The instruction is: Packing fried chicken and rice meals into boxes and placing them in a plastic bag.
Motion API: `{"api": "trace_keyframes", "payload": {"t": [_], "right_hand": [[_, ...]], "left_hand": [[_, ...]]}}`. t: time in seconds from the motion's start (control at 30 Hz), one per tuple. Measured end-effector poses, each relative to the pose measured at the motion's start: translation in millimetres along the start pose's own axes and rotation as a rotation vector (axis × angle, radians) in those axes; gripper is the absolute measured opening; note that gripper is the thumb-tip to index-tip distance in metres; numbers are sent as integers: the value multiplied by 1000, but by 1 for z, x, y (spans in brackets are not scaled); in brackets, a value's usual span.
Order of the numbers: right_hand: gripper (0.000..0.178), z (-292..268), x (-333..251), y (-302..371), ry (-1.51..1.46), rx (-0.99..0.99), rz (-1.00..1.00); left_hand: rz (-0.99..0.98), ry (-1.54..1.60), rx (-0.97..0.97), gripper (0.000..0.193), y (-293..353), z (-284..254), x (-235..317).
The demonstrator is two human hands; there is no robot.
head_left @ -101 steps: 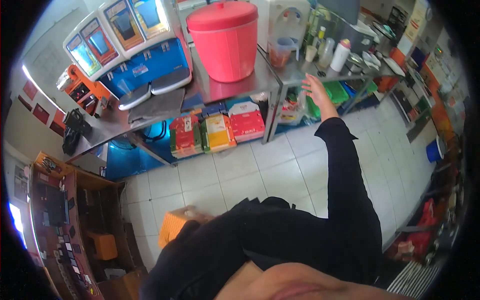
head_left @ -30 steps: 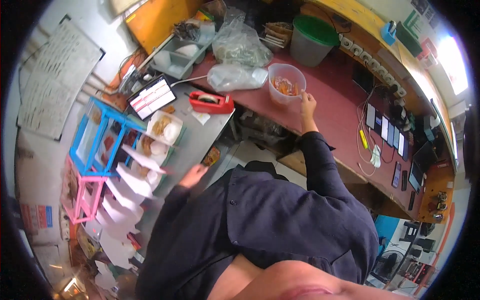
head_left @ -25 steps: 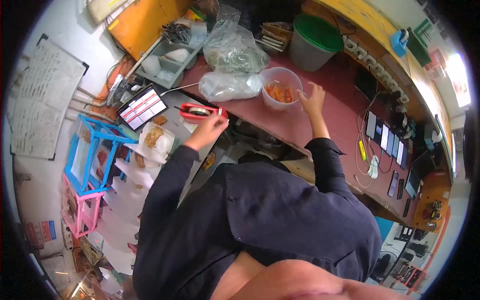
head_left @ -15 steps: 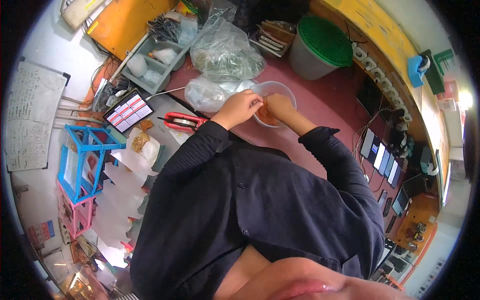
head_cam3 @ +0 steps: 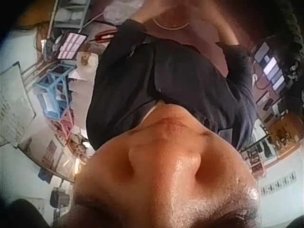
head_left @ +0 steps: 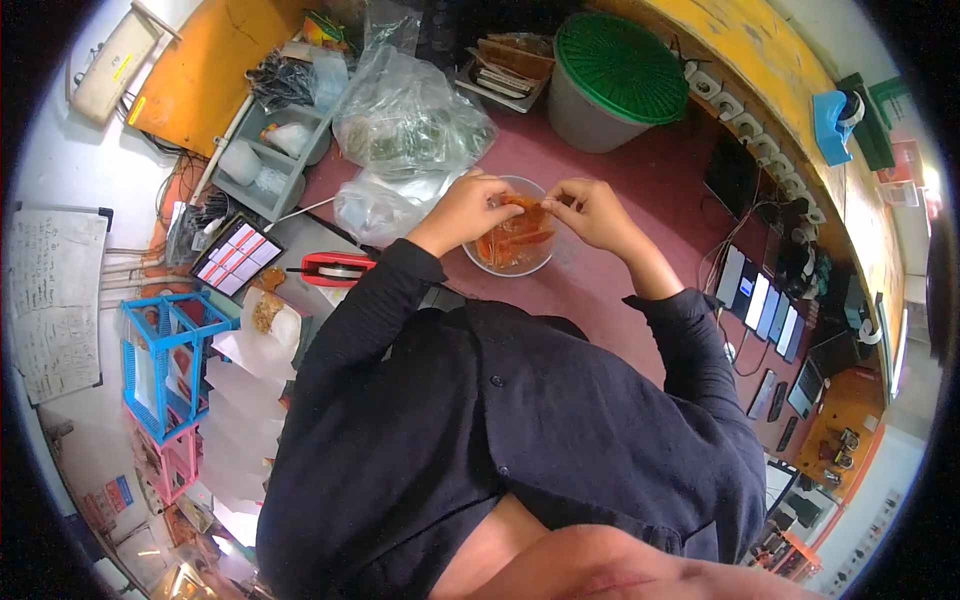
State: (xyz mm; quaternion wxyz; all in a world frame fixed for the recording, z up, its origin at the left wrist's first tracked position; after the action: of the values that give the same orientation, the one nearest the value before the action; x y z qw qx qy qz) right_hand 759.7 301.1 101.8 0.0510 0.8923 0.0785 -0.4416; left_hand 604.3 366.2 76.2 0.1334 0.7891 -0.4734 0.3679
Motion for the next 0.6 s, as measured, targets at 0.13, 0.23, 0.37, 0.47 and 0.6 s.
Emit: {"api": "trace_keyframes", "payload": {"t": [0.13,0.23,0.37,0.47,0.6], "right_hand": [[18,7,18,6,-36,13,83],[15,19,26,5,-166,98,13],[14,34,43,3,-353,228,38],[15,44,43,1,-594,293,94],[15,60,32,2,-849,382,122]], "left_hand": [[-77,149,62,19,6,-11,12],[20,57,267,24,7,-16,11],[-70,-148,548,35,17,-37,43],[-310,-50,228,35,31,-2,35],[-222,-388,359,24,35,18,32]]}}
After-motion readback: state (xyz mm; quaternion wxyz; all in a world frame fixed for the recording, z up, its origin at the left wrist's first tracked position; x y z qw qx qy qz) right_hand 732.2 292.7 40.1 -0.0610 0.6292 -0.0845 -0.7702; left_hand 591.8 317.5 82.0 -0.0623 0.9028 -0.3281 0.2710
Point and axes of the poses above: each hand's wrist, its own y-axis away from the middle knuckle, its own z-axis out of the palm, x = y × z, the point moved 6 cm from there along -y, towards the middle knuckle, and after that the axes turned 5 degrees about -x, right-handed, at the moved point
